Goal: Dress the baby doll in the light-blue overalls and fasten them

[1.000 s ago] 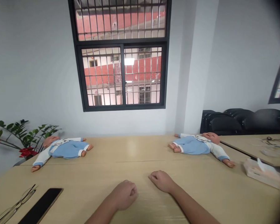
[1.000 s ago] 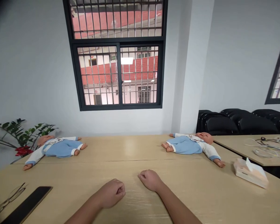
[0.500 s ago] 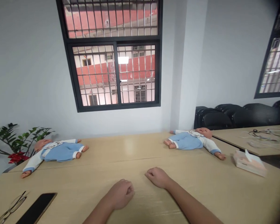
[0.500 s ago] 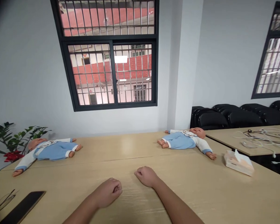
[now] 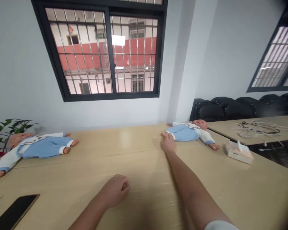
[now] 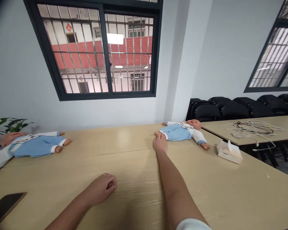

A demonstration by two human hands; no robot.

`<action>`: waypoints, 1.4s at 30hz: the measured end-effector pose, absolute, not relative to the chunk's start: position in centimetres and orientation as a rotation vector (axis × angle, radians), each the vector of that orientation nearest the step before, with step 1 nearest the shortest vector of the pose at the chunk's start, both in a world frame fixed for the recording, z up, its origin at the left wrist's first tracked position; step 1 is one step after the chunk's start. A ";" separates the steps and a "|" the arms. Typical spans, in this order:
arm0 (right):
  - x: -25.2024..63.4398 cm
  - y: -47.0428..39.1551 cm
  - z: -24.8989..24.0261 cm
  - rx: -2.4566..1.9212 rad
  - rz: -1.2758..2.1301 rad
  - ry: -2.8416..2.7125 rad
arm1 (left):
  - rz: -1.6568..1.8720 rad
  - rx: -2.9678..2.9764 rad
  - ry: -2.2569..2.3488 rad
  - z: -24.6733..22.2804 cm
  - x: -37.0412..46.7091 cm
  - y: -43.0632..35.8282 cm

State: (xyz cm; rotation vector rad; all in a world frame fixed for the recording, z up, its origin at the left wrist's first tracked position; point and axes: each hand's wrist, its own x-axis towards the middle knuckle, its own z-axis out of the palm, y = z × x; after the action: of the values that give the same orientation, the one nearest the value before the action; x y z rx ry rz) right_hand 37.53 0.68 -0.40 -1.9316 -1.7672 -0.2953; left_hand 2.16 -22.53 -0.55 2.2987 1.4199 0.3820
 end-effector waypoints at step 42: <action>30.5 -30.7 0.7 -0.501 0.089 -2.662 | 1.247 2.329 1.331 2.6 -0.9 -21.9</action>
State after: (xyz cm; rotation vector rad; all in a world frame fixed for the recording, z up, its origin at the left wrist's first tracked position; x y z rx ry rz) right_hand 30.53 -30.67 0.70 -0.5006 -2.6615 0.0886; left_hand -0.91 -21.87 2.64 2.3290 1.3309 1.2475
